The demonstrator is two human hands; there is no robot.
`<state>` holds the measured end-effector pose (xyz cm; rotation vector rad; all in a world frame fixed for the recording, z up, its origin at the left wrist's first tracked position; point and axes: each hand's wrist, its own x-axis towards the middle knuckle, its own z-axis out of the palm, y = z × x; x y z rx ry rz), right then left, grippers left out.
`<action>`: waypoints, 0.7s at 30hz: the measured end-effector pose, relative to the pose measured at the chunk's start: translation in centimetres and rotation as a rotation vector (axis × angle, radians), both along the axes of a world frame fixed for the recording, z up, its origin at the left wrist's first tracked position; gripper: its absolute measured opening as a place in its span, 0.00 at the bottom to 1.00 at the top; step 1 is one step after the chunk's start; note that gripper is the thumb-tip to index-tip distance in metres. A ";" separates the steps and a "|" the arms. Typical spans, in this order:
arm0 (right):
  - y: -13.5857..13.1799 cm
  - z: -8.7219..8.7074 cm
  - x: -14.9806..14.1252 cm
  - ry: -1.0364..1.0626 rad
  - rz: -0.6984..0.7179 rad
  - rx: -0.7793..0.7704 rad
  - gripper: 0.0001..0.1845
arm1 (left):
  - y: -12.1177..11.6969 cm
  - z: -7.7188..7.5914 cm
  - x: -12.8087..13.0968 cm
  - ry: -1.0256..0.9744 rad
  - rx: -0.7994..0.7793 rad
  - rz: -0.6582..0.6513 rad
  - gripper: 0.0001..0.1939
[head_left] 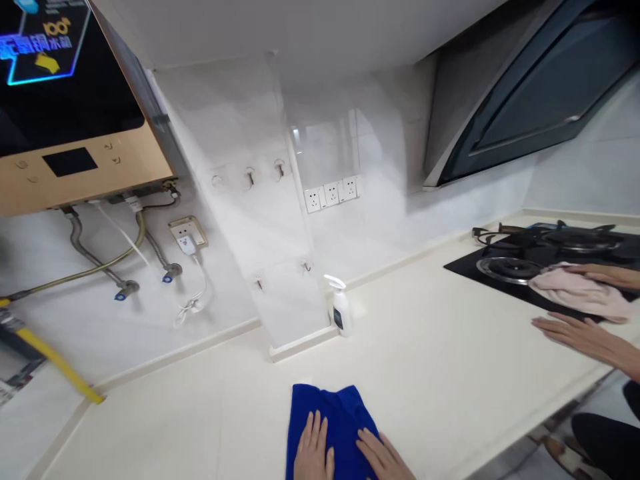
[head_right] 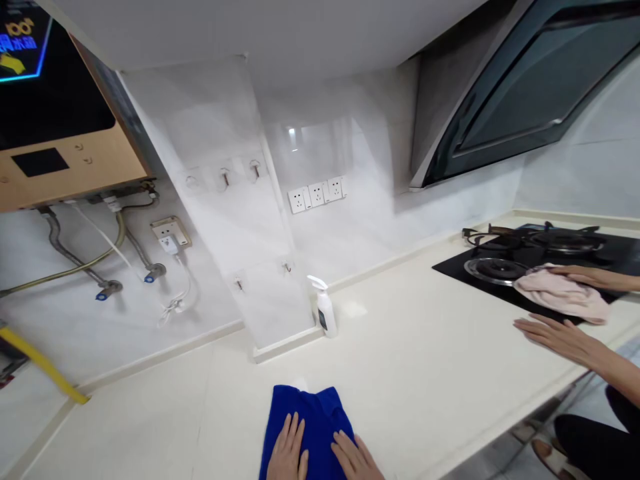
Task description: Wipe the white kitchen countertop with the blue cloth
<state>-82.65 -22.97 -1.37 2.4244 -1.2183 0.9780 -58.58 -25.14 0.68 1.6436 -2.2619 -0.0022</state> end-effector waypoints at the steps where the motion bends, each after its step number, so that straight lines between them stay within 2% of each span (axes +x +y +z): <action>1: -0.1 0.6 -0.7 0.037 0.018 0.019 0.33 | 0.6 -0.5 -0.4 0.004 -0.037 0.039 0.28; 4: -0.5 1.6 -2.7 0.136 0.039 0.062 0.31 | 2.8 -2.4 -2.3 0.043 -0.130 0.211 0.30; 6: -0.9 1.8 -3.1 0.115 -0.044 0.079 0.27 | 3.8 -3.4 -3.1 0.071 -0.163 0.264 0.30; 8: -1.4 2.0 -2.2 0.036 -0.199 0.091 0.21 | 4.1 -3.3 -2.8 0.088 -0.163 0.225 0.27; 10: -2.1 2.0 -0.3 -0.010 -0.307 0.092 0.20 | 3.5 -2.4 -1.8 0.097 -0.148 0.151 0.25; 12: -2.9 1.8 2.1 0.009 -0.324 0.062 0.22 | 2.4 -1.1 -0.6 0.084 -0.131 0.091 0.25; 14: -3.5 1.1 4.3 0.049 -0.340 0.018 0.26 | 1.4 -0.6 0.2 0.045 -0.120 0.065 0.27; 17: -3.9 -0.5 5.7 0.085 -0.420 -0.014 0.33 | 0.8 -1.7 0.6 -0.015 -0.135 0.084 0.28; 19: -4.0 -1.3 5.6 0.102 -0.442 -0.027 0.35 | 0.8 -3.0 0.5 -0.027 -0.156 0.130 0.28; 21: -4.4 -1.7 5.2 0.115 -0.443 -0.020 0.37 | 0.6 -3.5 0.3 -0.033 -0.147 0.142 0.29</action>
